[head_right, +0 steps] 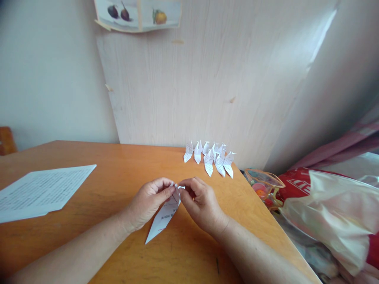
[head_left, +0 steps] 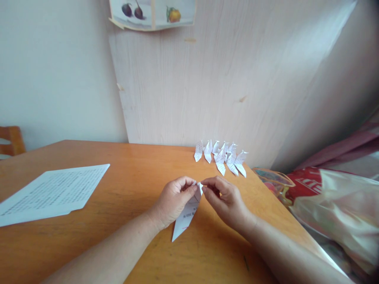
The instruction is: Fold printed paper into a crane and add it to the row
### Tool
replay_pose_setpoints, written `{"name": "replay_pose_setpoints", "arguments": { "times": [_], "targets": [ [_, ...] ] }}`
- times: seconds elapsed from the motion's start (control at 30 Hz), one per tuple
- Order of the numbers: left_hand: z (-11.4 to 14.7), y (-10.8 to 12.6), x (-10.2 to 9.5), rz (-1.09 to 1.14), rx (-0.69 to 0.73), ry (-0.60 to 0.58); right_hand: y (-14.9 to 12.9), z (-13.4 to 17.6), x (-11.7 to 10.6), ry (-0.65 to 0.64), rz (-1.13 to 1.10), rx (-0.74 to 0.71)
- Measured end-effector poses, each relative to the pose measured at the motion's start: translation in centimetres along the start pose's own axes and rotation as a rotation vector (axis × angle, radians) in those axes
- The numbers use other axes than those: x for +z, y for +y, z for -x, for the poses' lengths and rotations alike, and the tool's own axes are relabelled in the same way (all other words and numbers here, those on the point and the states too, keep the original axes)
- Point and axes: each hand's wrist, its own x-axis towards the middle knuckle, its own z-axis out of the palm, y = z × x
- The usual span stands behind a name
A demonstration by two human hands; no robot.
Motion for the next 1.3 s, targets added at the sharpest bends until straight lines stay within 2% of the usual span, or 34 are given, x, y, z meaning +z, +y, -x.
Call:
{"name": "replay_pose_setpoints", "arguments": {
  "times": [0.33,0.9,1.3],
  "targets": [
    [0.31,0.33,0.32,-0.034,0.016,-0.011,0.11,-0.06,0.22,-0.002,-0.156,0.150],
    [0.33,-0.06,0.39,-0.032,0.005,-0.013,0.19,0.05,0.15,-0.038,-0.145,0.154],
    [0.29,0.02,0.31,-0.032,-0.001,-0.019,-0.29,-0.08,-0.01,-0.031,-0.101,0.099]
  ]
}}
